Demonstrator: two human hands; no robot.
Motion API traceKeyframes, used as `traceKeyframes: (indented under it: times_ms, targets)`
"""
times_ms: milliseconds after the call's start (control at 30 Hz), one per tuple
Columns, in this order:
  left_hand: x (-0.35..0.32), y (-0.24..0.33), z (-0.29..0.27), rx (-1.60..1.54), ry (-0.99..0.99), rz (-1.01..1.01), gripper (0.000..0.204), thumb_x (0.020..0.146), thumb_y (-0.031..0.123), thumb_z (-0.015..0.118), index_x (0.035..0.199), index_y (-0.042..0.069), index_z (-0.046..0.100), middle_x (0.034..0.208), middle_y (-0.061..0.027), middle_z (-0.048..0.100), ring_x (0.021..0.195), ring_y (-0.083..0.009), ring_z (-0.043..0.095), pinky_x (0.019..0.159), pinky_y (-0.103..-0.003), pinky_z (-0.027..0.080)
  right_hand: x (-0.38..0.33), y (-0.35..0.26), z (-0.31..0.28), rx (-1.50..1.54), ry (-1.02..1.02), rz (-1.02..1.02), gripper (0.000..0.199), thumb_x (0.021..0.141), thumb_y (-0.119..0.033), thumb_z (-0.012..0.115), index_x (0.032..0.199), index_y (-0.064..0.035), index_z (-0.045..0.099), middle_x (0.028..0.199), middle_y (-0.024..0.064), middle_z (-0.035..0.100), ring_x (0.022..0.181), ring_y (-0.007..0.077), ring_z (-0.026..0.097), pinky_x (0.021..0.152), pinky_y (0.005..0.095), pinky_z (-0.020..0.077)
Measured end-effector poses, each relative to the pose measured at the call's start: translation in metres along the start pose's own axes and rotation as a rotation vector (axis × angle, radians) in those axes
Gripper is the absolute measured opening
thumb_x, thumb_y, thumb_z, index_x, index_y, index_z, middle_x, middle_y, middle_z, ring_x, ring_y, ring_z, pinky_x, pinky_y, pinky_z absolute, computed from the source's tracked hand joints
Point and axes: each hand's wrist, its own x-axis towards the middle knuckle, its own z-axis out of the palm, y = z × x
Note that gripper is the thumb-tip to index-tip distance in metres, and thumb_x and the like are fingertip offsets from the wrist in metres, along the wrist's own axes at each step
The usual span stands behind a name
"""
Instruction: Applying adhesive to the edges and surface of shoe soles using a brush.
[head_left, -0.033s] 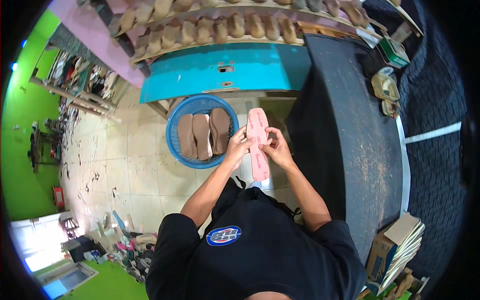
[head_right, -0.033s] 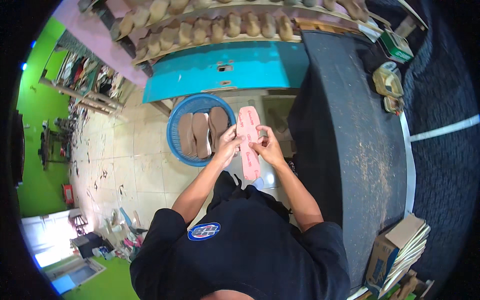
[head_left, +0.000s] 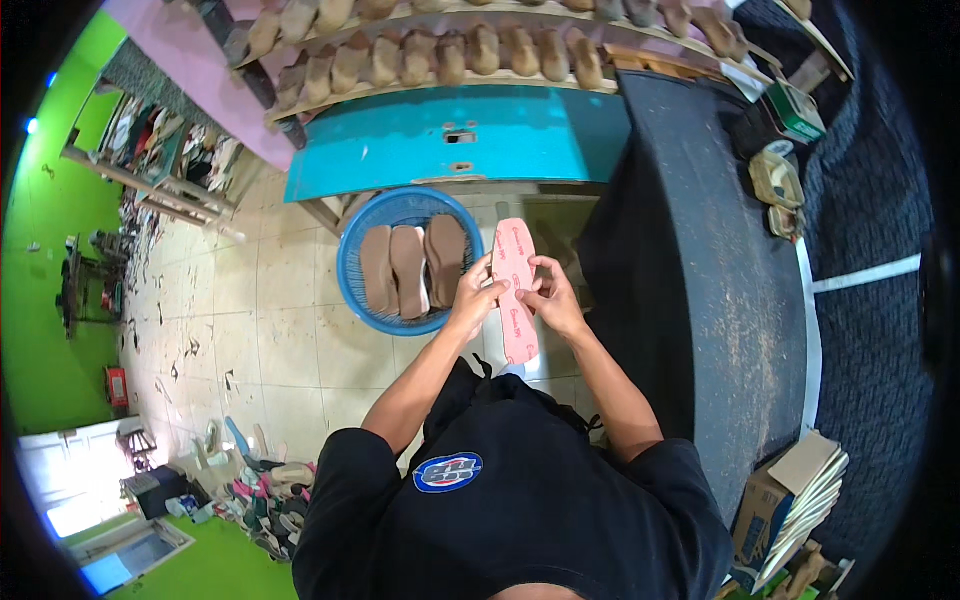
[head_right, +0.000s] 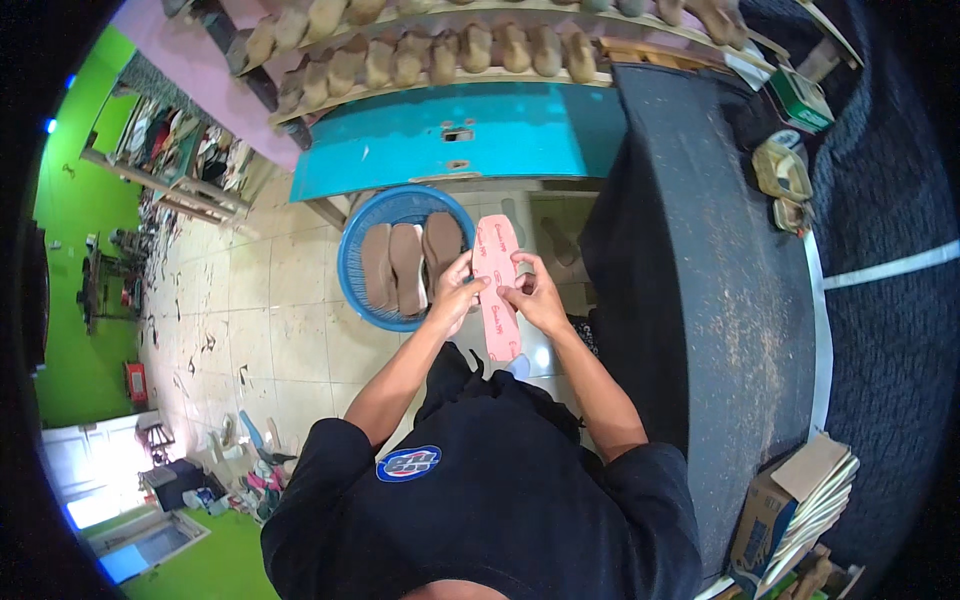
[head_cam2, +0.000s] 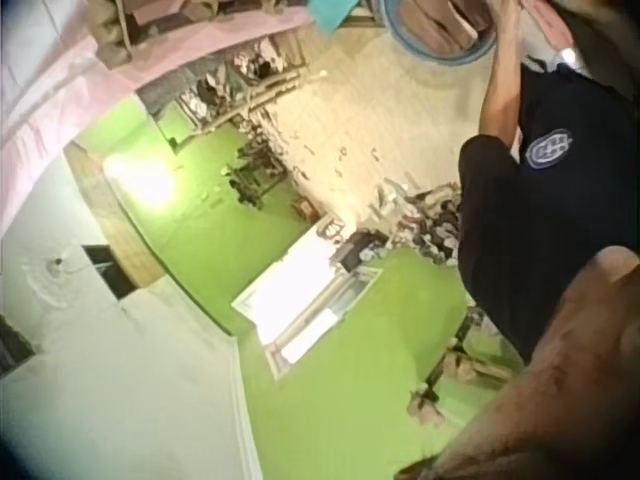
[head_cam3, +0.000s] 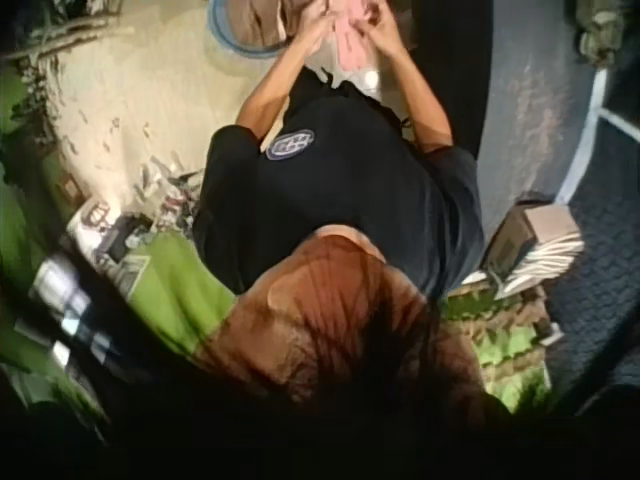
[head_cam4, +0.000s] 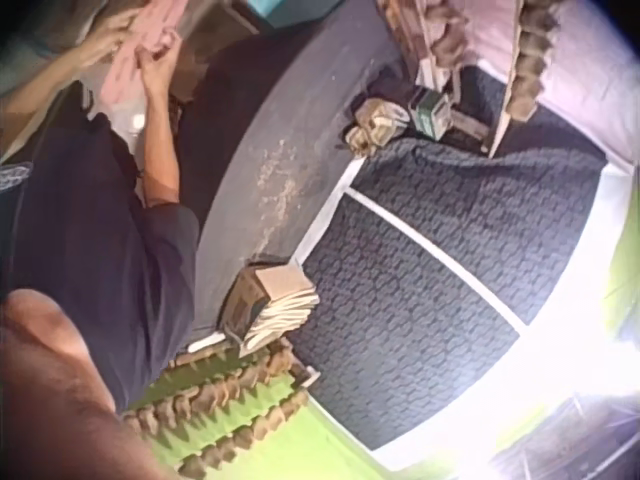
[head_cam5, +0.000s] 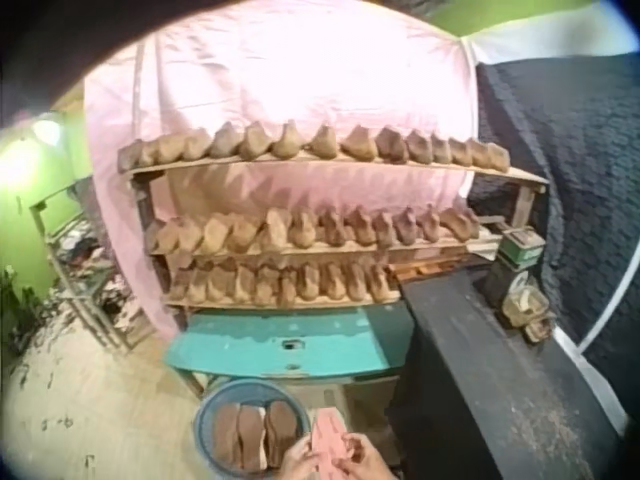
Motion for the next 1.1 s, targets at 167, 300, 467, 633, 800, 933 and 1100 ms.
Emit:
traceKeyframes:
  times_ms: [167, 300, 467, 633, 800, 933, 1100]
  targets:
    - [-0.007, -0.017, -0.071, -0.187, 0.133, -0.074, 0.060, 0.088, -0.007, 0.057, 0.144, 0.008, 0.043, 0.120, -0.0083, 0.064, 0.103, -0.0175, 0.065, 0.078, -0.035, 0.060, 0.028, 0.028, 0.057, -0.175, -0.091, 0.084, 0.059, 0.081, -0.005, 0.076, 0.131, -0.0148, 0.047, 0.072, 0.0000, 0.054, 0.063, 0.0086, 0.054, 0.061, 0.0259, 0.0468]
    - [0.001, -0.034, -0.131, -0.197, 0.202, -0.091, 0.063, 0.087, -0.009, 0.055, 0.145, 0.009, 0.043, 0.117, -0.0080, 0.066, 0.095, -0.0166, 0.067, 0.076, -0.033, 0.060, 0.049, 0.058, 0.106, -0.231, -0.102, 0.117, 0.063, 0.081, 0.000, 0.074, 0.134, -0.0150, 0.045, 0.079, 0.0015, 0.055, 0.075, 0.0112, 0.056, 0.070, 0.0278, 0.0491]
    - [0.010, -0.038, -0.208, -0.188, 0.249, -0.166, 0.065, 0.083, -0.014, 0.051, 0.144, 0.009, 0.047, 0.118, -0.0072, 0.066, 0.091, -0.0136, 0.067, 0.067, -0.026, 0.057, 0.076, 0.090, 0.172, -0.222, -0.093, 0.179, 0.069, 0.078, 0.000, 0.075, 0.136, -0.0158, 0.043, 0.086, 0.0055, 0.056, 0.080, 0.0130, 0.057, 0.073, 0.0284, 0.0497]
    - [0.035, -0.045, -0.271, -0.044, 0.275, -0.191, 0.061, 0.082, -0.013, 0.051, 0.140, 0.006, 0.051, 0.113, -0.0046, 0.067, 0.095, -0.0134, 0.066, 0.078, -0.026, 0.054, 0.119, 0.130, 0.216, -0.321, -0.136, 0.264, 0.070, 0.079, -0.001, 0.074, 0.138, -0.0153, 0.040, 0.085, 0.0075, 0.058, 0.072, 0.0144, 0.058, 0.066, 0.0286, 0.0513]
    - [0.056, -0.076, -0.350, 0.363, 0.303, -0.115, 0.056, 0.081, -0.009, 0.053, 0.136, 0.003, 0.053, 0.105, -0.0078, 0.069, 0.093, -0.0160, 0.066, 0.084, -0.028, 0.052, 0.158, 0.165, 0.272, -0.520, -0.142, 0.206, 0.070, 0.080, 0.001, 0.072, 0.140, -0.0132, 0.038, 0.084, 0.0107, 0.062, 0.072, 0.0183, 0.063, 0.068, 0.0321, 0.0532]
    - [0.084, -0.069, -0.369, 0.559, 0.251, -0.233, 0.054, 0.078, 0.000, 0.056, 0.133, 0.003, 0.055, 0.102, -0.0125, 0.069, 0.089, -0.0207, 0.065, 0.084, -0.032, 0.051, 0.175, 0.175, 0.288, -0.598, -0.025, 0.199, 0.070, 0.081, 0.000, 0.070, 0.141, -0.0130, 0.037, 0.085, 0.0134, 0.066, 0.073, 0.0246, 0.067, 0.069, 0.0362, 0.0533]
    - [0.092, -0.065, -0.380, 0.431, 0.297, -0.251, 0.059, 0.080, 0.003, 0.057, 0.138, 0.000, 0.048, 0.113, -0.0172, 0.064, 0.102, -0.0253, 0.063, 0.093, -0.033, 0.048, 0.190, 0.185, 0.307, -0.695, 0.048, 0.169, 0.065, 0.083, -0.003, 0.068, 0.140, -0.0121, 0.039, 0.086, 0.0142, 0.066, 0.075, 0.0297, 0.067, 0.070, 0.0405, 0.0534]
